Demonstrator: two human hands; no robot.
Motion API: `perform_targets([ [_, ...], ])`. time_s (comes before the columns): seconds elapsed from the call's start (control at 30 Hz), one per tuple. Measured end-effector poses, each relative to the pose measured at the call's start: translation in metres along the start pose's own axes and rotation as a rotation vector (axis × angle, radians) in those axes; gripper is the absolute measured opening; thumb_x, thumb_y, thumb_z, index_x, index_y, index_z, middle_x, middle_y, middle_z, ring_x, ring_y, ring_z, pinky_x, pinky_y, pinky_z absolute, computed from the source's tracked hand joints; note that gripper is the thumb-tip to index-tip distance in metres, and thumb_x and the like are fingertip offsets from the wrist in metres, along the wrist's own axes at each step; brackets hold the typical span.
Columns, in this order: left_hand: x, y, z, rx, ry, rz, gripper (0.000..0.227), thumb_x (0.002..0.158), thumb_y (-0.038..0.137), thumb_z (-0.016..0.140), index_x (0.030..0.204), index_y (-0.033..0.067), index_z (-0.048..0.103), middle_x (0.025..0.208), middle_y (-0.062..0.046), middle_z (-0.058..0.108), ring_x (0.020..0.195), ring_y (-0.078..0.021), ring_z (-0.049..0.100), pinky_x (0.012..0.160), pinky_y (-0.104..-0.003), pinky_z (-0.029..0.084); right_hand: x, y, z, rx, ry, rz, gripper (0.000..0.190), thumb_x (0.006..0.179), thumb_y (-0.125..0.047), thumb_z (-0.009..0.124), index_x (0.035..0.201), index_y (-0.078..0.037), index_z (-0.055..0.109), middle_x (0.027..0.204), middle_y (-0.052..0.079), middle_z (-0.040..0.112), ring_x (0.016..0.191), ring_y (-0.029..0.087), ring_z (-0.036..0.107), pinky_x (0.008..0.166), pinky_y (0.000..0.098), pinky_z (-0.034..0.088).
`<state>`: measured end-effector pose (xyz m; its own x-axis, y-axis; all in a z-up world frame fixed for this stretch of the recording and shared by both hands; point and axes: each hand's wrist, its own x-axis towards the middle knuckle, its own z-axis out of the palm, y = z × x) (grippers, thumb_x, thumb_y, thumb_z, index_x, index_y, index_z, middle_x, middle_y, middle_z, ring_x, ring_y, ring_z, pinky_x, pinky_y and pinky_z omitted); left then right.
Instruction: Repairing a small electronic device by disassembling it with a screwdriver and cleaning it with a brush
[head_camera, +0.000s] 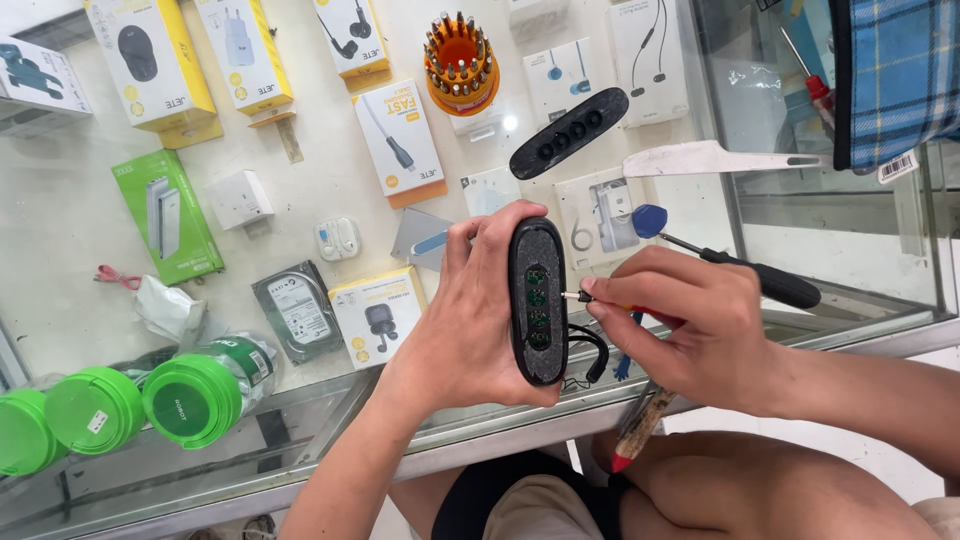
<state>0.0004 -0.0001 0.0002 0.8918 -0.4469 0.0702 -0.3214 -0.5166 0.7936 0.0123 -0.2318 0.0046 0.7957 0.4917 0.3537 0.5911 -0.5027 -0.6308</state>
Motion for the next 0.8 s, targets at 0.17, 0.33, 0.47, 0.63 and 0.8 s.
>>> perform_targets([
  [0.17,0.0,0.001,0.001,-0.005,0.005,-0.008,0.117,0.055,0.045,0.082,0.148,0.0007,0.027,0.143,-0.013,0.039,0.119,-0.0377,0.038,0.113,-0.044,0.036,-0.002,-0.003,0.007,0.357,-0.012,0.204,0.004,0.091,-0.003,0.072,0.092,0.0,0.07,0.086,0.012,0.076,0.072,0.02,0.07,0.066,0.0257,0.053],
  [0.33,0.001,0.0,0.001,0.013,0.0,0.017,0.117,0.055,0.045,0.081,0.147,-0.0012,0.027,0.144,-0.014,0.039,0.122,-0.0384,0.039,0.115,-0.044,0.033,-0.001,-0.002,-0.003,0.103,0.018,0.023,0.005,0.094,-0.007,0.073,0.098,-0.004,0.073,0.086,0.009,0.072,0.068,0.019,0.067,0.058,0.0272,0.048],
  [0.47,0.002,0.002,0.004,0.056,0.032,0.041,0.12,0.05,0.051,0.083,0.144,-0.0025,0.031,0.141,-0.015,0.043,0.122,-0.0392,0.041,0.116,-0.045,0.036,0.017,-0.024,-0.041,-0.41,-0.111,-0.126,0.009,0.102,-0.02,0.071,0.094,-0.02,0.075,0.081,-0.007,0.067,0.054,0.014,0.054,0.044,0.0278,0.029],
  [0.63,0.002,-0.006,-0.002,0.114,0.108,0.051,0.124,0.049,0.06,0.083,0.144,-0.0013,0.032,0.14,-0.015,0.045,0.12,-0.036,0.042,0.112,-0.046,0.04,0.024,-0.024,-0.073,-0.378,-0.18,-0.173,0.009,0.099,-0.017,0.076,0.105,-0.01,0.077,0.089,0.002,0.072,0.062,0.015,0.062,0.048,0.0282,0.039],
  [0.8,0.003,-0.003,0.0,0.115,0.116,0.047,0.119,0.05,0.055,0.081,0.143,-0.0003,0.033,0.14,-0.015,0.049,0.121,-0.0372,0.045,0.114,-0.044,0.036,0.026,-0.015,-0.059,-0.246,-0.135,-0.159,0.008,0.097,-0.011,0.076,0.104,-0.012,0.079,0.084,0.004,0.071,0.063,0.018,0.062,0.051,0.029,0.041],
])
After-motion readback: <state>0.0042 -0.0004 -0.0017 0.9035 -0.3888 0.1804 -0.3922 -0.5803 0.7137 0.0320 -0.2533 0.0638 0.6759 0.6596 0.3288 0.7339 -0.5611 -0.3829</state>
